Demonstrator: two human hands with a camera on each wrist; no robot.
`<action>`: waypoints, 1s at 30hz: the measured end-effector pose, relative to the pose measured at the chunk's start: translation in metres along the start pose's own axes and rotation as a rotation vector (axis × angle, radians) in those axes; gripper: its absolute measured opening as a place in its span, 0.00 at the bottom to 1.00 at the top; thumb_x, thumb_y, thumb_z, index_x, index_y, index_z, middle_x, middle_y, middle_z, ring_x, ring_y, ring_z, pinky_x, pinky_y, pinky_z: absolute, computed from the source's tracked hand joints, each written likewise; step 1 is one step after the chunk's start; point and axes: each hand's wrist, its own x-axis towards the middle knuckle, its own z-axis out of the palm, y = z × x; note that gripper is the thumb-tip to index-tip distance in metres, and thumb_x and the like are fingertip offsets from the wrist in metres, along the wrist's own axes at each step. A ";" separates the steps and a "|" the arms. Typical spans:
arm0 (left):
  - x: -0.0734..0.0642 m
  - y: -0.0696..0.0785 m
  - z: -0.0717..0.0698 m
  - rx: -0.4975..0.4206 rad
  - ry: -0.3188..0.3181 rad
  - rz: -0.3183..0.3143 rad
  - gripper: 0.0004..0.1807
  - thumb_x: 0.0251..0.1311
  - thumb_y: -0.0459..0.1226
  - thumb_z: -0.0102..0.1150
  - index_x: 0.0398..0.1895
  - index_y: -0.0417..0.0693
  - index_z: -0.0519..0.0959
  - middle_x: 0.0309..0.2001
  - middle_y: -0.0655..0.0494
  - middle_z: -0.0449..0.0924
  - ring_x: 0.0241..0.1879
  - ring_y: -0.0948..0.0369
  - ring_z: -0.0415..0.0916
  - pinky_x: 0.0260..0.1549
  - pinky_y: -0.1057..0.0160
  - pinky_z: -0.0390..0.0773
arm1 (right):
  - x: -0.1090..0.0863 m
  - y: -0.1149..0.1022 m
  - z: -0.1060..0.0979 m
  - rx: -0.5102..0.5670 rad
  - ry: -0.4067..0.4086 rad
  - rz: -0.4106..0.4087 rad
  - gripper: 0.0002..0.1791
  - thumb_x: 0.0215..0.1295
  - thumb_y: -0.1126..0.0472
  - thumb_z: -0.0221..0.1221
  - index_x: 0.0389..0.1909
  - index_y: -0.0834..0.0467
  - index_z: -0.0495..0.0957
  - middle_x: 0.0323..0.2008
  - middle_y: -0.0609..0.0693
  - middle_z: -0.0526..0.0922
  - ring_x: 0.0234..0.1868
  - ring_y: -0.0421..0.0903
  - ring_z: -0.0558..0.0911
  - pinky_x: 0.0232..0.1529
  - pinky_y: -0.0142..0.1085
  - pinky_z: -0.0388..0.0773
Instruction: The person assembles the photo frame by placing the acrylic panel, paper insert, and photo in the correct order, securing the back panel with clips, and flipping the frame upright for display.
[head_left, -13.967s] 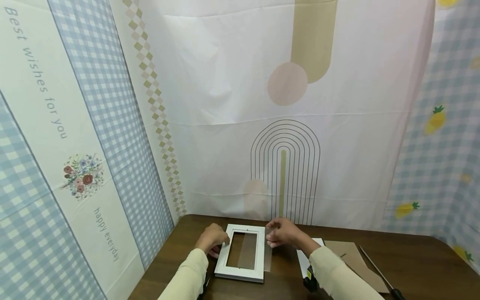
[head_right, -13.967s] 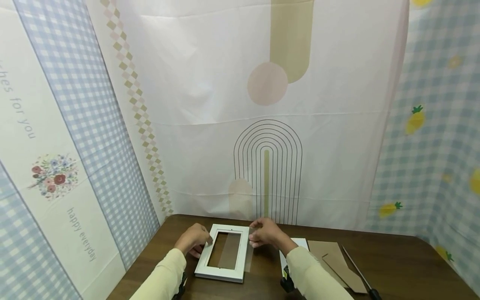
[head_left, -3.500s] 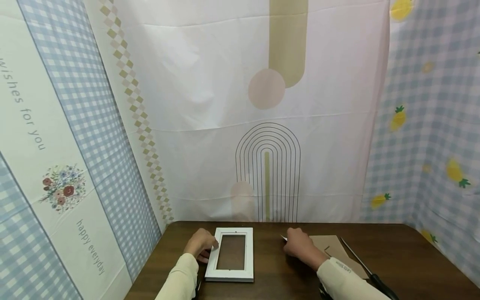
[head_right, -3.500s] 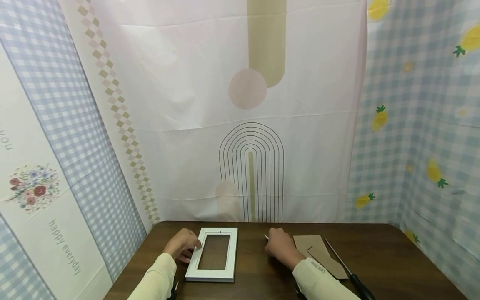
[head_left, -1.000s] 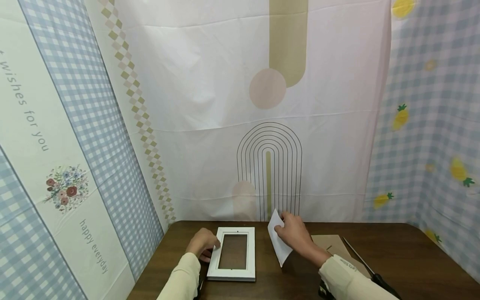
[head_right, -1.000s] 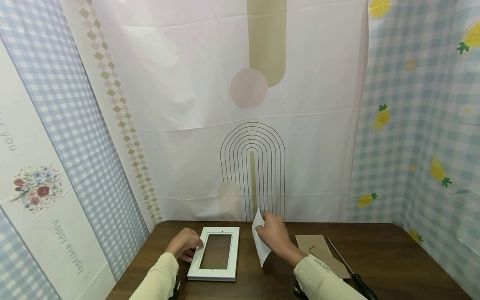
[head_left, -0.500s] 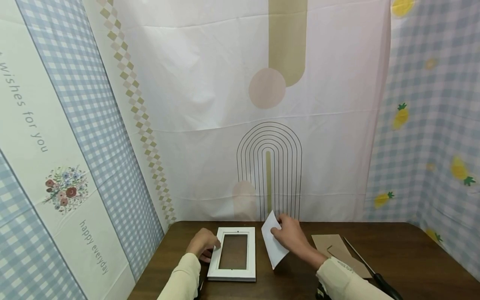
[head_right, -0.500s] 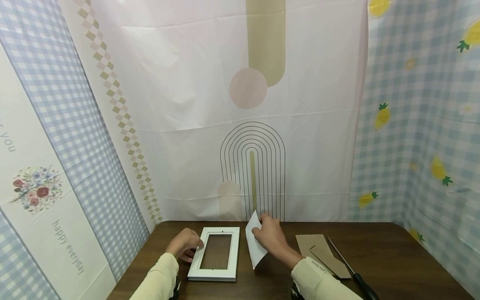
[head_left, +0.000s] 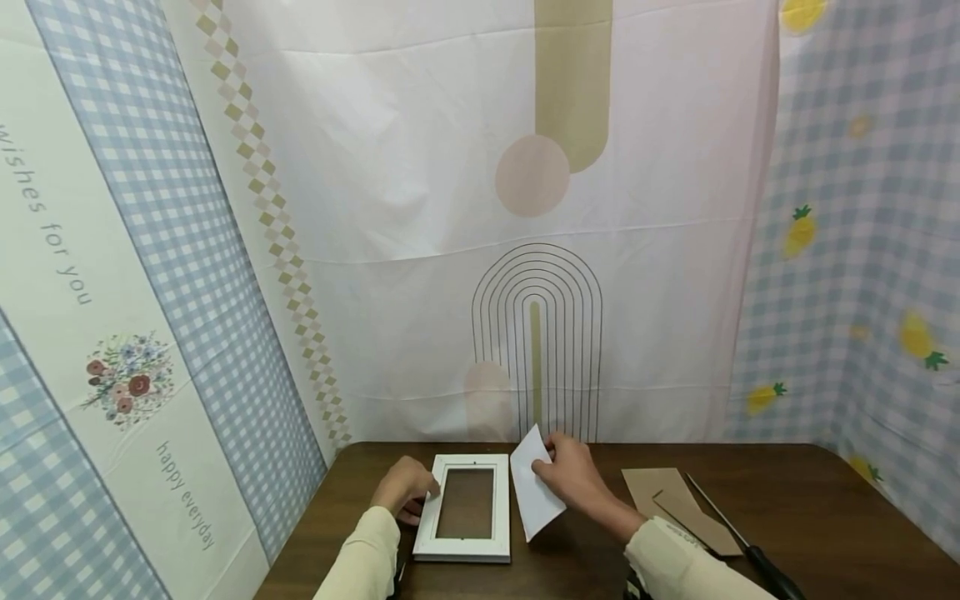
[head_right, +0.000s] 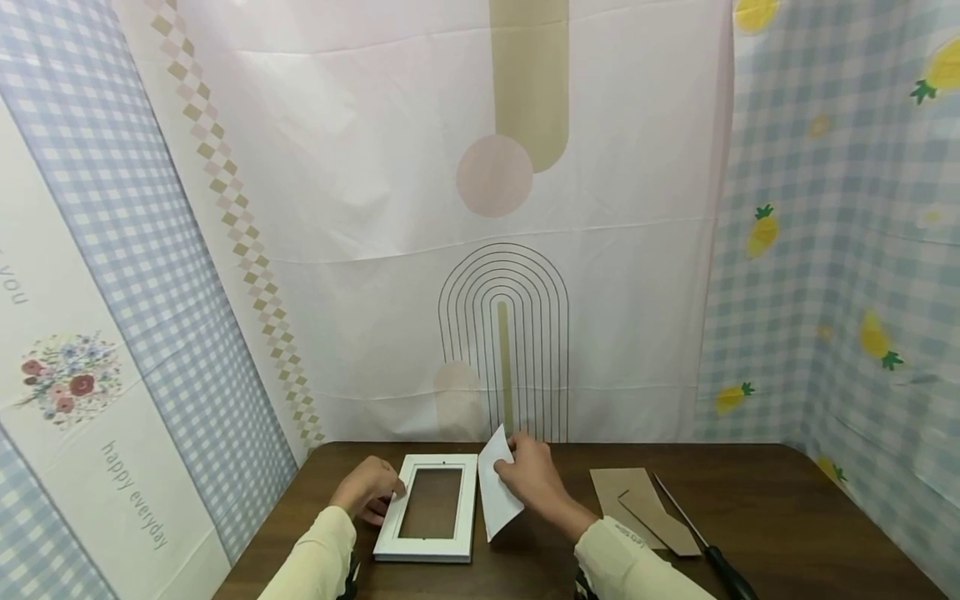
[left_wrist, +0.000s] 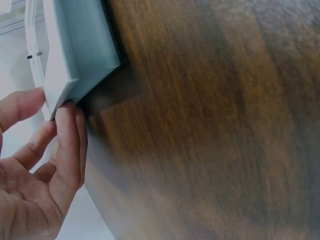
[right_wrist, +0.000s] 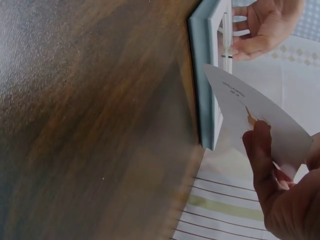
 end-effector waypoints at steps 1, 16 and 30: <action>-0.001 0.000 -0.001 -0.001 0.001 0.000 0.08 0.61 0.30 0.70 0.41 0.35 0.84 0.39 0.40 0.82 0.36 0.44 0.88 0.29 0.51 0.96 | -0.001 0.000 0.001 0.012 -0.003 0.000 0.12 0.59 0.66 0.71 0.43 0.65 0.85 0.36 0.55 0.89 0.34 0.44 0.83 0.31 0.36 0.84; -0.004 -0.001 -0.004 0.002 -0.008 0.008 0.09 0.64 0.30 0.70 0.43 0.35 0.84 0.41 0.39 0.83 0.37 0.43 0.87 0.30 0.51 0.96 | 0.000 0.002 0.018 0.145 -0.025 -0.027 0.12 0.61 0.64 0.74 0.41 0.64 0.85 0.30 0.51 0.87 0.31 0.43 0.83 0.27 0.36 0.86; -0.003 0.004 -0.002 0.018 -0.006 0.000 0.08 0.66 0.30 0.70 0.44 0.36 0.84 0.40 0.39 0.83 0.37 0.43 0.87 0.29 0.51 0.95 | 0.004 -0.011 0.022 0.159 -0.012 0.056 0.11 0.60 0.66 0.74 0.41 0.65 0.86 0.28 0.51 0.87 0.30 0.42 0.82 0.28 0.33 0.84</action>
